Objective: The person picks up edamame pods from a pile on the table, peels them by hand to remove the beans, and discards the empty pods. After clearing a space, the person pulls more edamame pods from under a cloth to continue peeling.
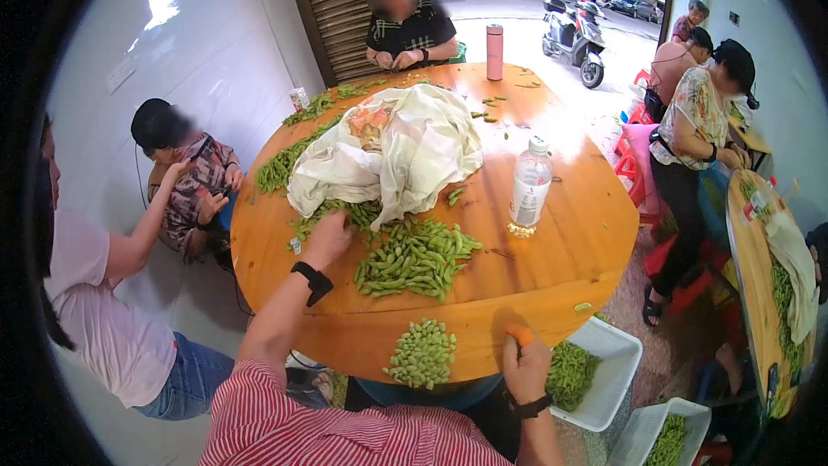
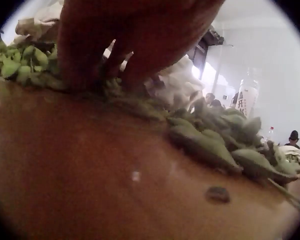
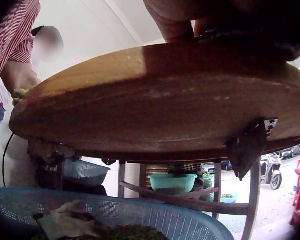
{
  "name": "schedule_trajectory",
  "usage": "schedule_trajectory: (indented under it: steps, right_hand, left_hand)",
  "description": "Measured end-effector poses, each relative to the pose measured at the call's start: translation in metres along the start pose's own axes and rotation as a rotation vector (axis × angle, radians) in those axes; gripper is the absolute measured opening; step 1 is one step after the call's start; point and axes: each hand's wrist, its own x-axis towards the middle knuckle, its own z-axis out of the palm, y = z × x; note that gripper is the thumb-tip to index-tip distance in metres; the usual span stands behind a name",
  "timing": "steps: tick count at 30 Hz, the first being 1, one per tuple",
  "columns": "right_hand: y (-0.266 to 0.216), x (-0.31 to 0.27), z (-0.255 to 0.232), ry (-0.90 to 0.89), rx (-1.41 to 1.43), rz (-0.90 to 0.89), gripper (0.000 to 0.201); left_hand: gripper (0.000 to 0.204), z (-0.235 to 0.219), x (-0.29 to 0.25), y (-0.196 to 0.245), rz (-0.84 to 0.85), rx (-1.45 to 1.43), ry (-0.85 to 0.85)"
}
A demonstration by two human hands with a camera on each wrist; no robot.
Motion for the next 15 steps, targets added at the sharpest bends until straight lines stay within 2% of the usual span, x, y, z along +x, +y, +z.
schedule_trajectory:
  steps: [2, 4, 6, 7, 10, 12, 14, 15]
  right_hand:
    - [0.001, 0.0, 0.0, -0.003, -0.001, -0.013, 0.014]
    - [0.0, 0.001, 0.002, -0.009, 0.033, 0.005, 0.014]
    - [-0.001, 0.002, 0.002, 0.002, 0.033, -0.012, 0.014]
    - [-0.001, 0.002, 0.002, 0.014, 0.032, -0.027, 0.014]
    - [-0.003, 0.002, 0.001, -0.013, 0.042, 0.005, 0.014]
    - [-0.004, 0.002, 0.0, -0.023, 0.04, 0.015, 0.014]
    - [-0.005, 0.002, -0.001, -0.028, 0.036, 0.027, 0.015]
    - [-0.006, 0.002, -0.001, -0.021, 0.035, 0.014, 0.015]
  left_hand:
    - [0.033, 0.014, -0.003, 0.007, 0.17, -0.145, 0.19]
    - [0.031, 0.016, -0.008, 0.022, 0.146, -0.108, 0.192]
    - [0.026, 0.017, -0.01, 0.035, 0.233, -0.285, -0.063]
    - [0.022, 0.03, -0.014, 0.036, 0.397, -0.249, 0.051]
    - [0.021, 0.034, -0.021, 0.043, 0.481, -0.237, 0.072]
    - [0.02, 0.026, -0.02, 0.044, 0.495, -0.314, 0.059]
    - [0.022, 0.02, -0.019, 0.042, 0.333, -0.315, 0.031]
    - [0.022, 0.019, -0.017, 0.038, 0.335, -0.316, 0.029]
